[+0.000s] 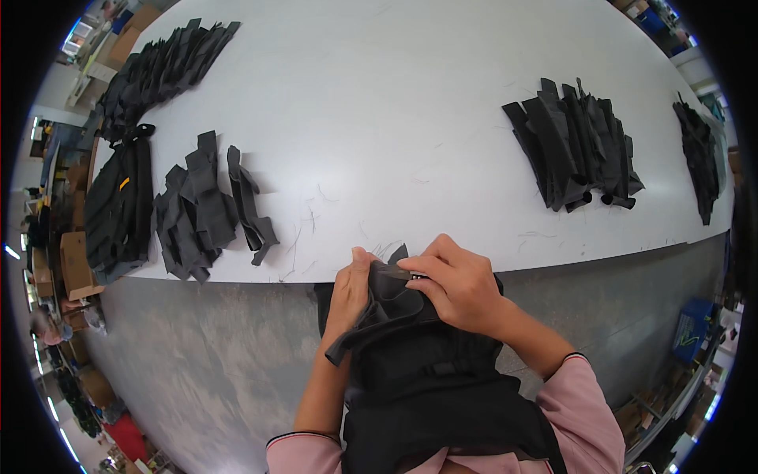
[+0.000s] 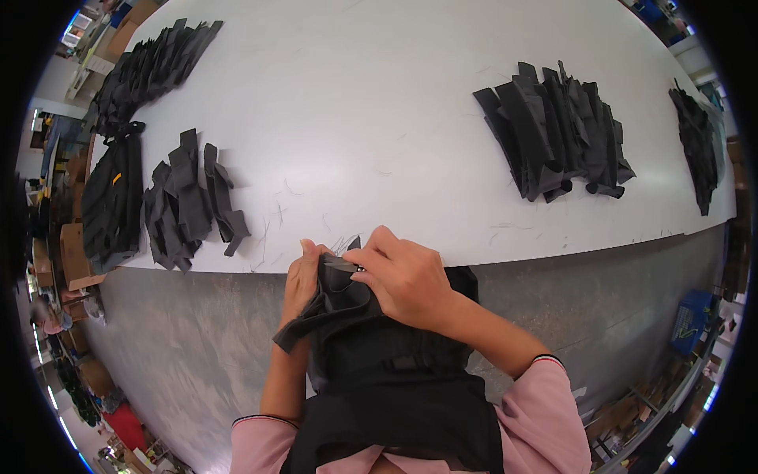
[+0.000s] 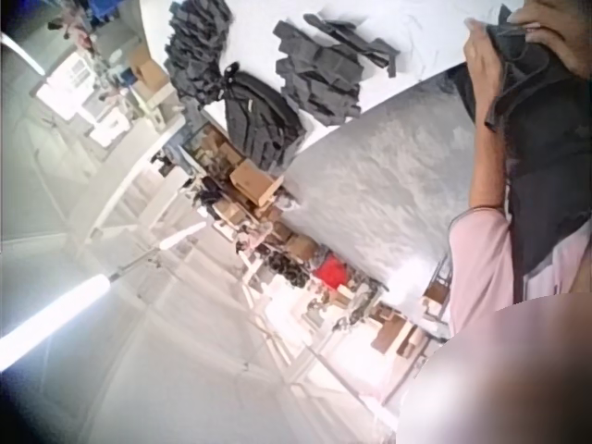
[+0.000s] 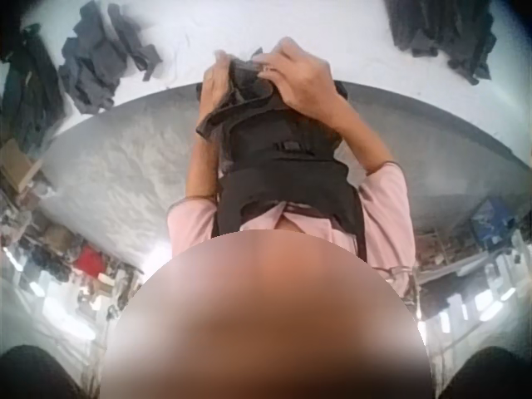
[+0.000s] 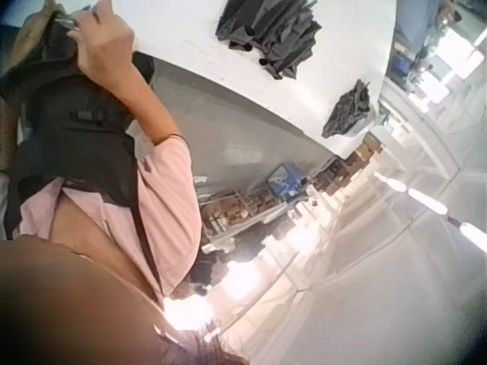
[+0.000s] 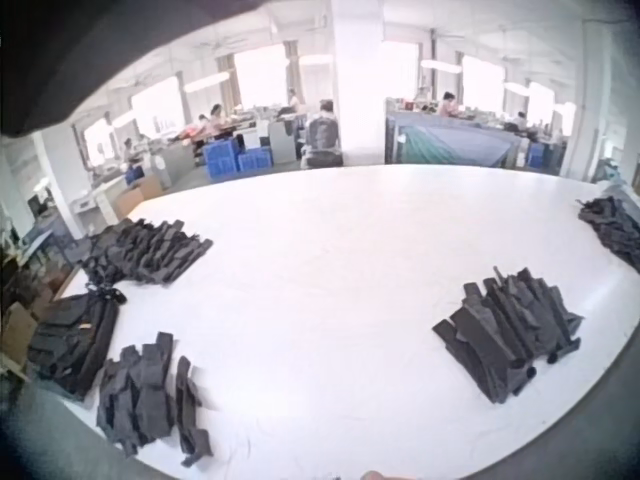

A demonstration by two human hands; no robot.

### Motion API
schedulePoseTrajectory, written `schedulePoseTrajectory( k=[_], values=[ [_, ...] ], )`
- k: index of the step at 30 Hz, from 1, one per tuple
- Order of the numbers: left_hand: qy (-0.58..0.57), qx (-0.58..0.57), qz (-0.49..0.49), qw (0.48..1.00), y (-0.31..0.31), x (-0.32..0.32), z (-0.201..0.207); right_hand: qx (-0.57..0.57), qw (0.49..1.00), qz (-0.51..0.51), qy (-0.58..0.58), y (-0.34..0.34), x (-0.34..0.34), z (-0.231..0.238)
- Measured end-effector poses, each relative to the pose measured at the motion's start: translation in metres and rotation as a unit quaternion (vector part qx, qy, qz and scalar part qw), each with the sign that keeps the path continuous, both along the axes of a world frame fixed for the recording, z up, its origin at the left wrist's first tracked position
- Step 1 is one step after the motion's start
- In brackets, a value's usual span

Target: Trim and process black fabric strips using a pair of snips.

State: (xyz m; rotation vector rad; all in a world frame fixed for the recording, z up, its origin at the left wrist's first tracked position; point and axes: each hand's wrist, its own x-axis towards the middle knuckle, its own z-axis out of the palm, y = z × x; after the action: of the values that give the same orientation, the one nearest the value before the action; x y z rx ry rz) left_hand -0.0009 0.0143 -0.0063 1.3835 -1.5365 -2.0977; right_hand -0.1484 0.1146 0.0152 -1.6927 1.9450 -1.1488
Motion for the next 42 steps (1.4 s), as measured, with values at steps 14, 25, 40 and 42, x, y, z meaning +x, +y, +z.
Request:
schedulePoseTrajectory(
  k=[14, 25, 40, 42],
  values=[
    [0.019, 0.063, -0.053, 0.996, 0.001, 0.013, -0.005, 0.044, 0.965, 0.231, 0.116, -0.017, -0.019, 0.023],
    [0.012, 0.074, -0.059, 0.995, 0.004, 0.008, 0.004, 0.026, 0.947, 0.294, 0.131, -0.02, -0.02, 0.019],
    [0.14, 0.125, 0.005, 0.982, 0.006, 0.013, 0.009, -0.128, 0.984, 0.094, 0.081, 0.016, -0.009, -0.027],
    [0.138, 0.069, -0.028, 0.988, 0.007, 0.019, 0.007, -0.165, 0.978, 0.074, 0.107, 0.012, -0.016, -0.029]
  ],
)
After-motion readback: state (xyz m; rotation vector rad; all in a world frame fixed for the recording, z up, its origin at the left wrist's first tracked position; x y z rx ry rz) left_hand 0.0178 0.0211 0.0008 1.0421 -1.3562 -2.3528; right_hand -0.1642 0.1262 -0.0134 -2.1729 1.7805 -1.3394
